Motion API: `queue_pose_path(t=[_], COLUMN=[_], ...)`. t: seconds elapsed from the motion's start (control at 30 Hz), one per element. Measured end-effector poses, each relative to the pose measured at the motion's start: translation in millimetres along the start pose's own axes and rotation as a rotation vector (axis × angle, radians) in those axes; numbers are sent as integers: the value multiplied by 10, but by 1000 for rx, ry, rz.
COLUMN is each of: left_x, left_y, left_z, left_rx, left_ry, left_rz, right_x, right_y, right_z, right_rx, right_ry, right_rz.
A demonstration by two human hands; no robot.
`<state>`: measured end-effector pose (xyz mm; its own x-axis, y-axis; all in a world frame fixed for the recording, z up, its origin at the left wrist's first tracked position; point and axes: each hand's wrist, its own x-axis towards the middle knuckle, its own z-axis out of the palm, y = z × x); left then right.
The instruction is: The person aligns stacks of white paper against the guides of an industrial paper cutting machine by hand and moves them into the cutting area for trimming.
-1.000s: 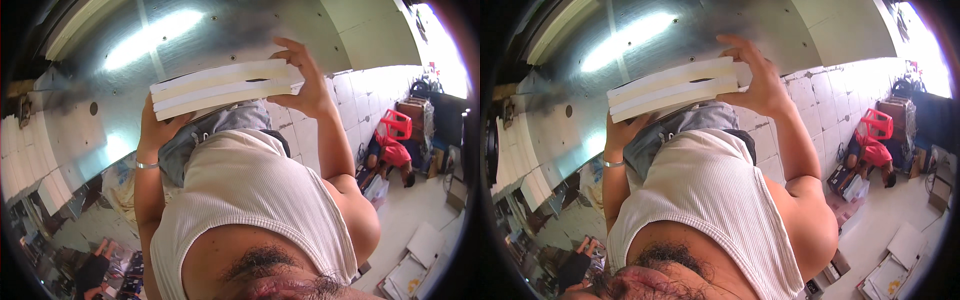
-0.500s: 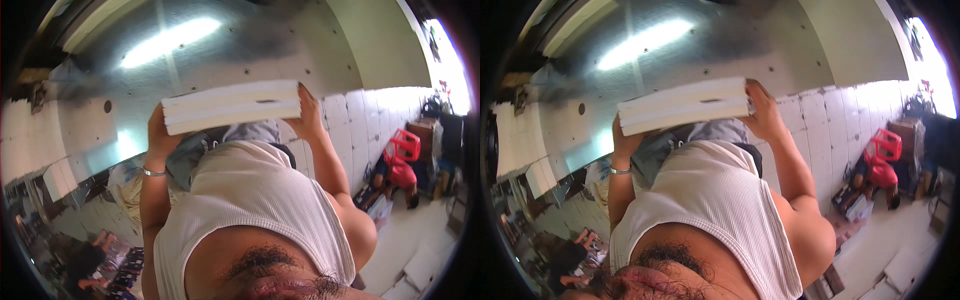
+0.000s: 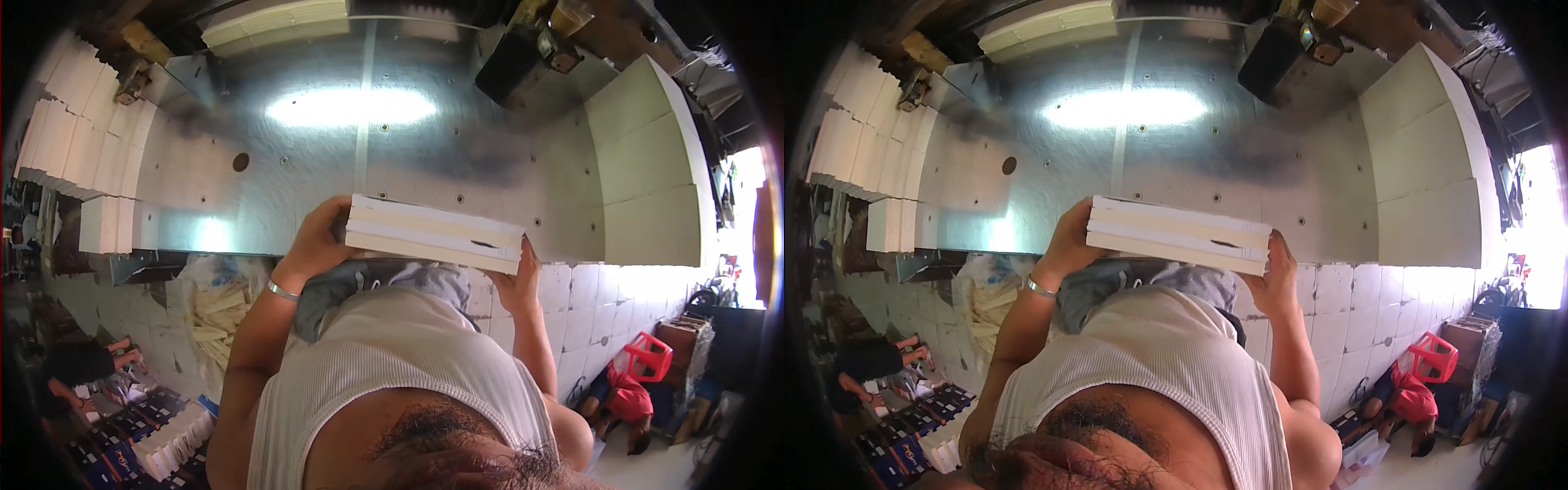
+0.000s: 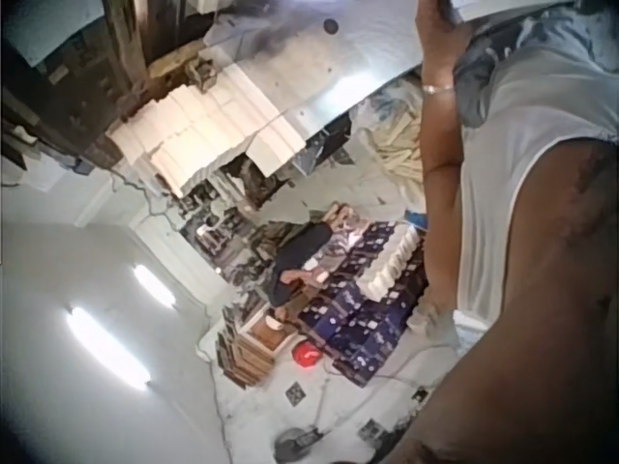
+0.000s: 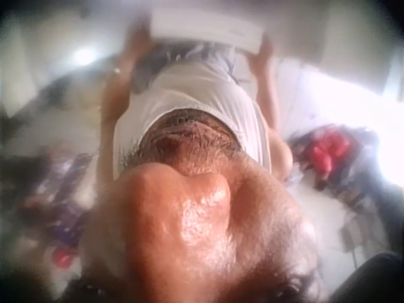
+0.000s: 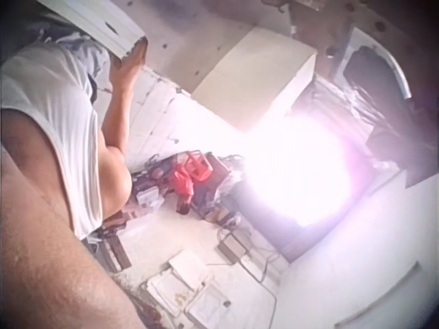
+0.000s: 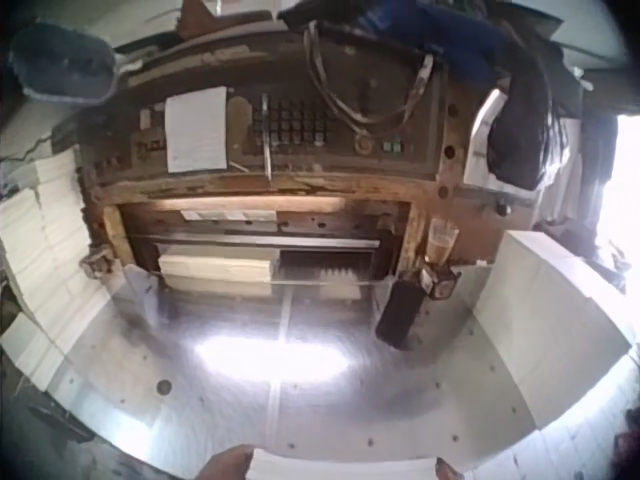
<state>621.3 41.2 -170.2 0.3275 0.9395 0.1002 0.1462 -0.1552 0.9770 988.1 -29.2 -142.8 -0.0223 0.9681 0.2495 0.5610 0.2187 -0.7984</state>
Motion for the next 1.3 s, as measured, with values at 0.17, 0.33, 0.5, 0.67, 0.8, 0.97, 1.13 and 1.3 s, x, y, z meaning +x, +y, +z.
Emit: queue_pose_path(t=[0.17,0.33,0.5,0.67,0.8,0.97,1.13,1.3], left_x=[17,110,526,1025,1235,1251,1216,1174], left_y=[-50,12,357,354,354,398,367,401], left_z=[8,-40,-12,-3,-4,23,37,64], left_rx=[-37,82,-154,61,234,396,290,231], left_ry=[9,14,-28,-42,-97,-116,-44,19], left_rz=[-42,36,-164,-217,-268,-237,-284,-292], right_x=[19,121,221,227,201,222,147,247], right_y=[93,-86,-35,95,38,-50,-13,-36], right_z=[-1,-48,-57,107,266,259,-73,-359], right_rx=[-69,86,395,612,622,580,699,0], right_ry=[15,-25,51,82,89,102,-39,104], right_rz=[-55,79,220,441,534,630,685,299])
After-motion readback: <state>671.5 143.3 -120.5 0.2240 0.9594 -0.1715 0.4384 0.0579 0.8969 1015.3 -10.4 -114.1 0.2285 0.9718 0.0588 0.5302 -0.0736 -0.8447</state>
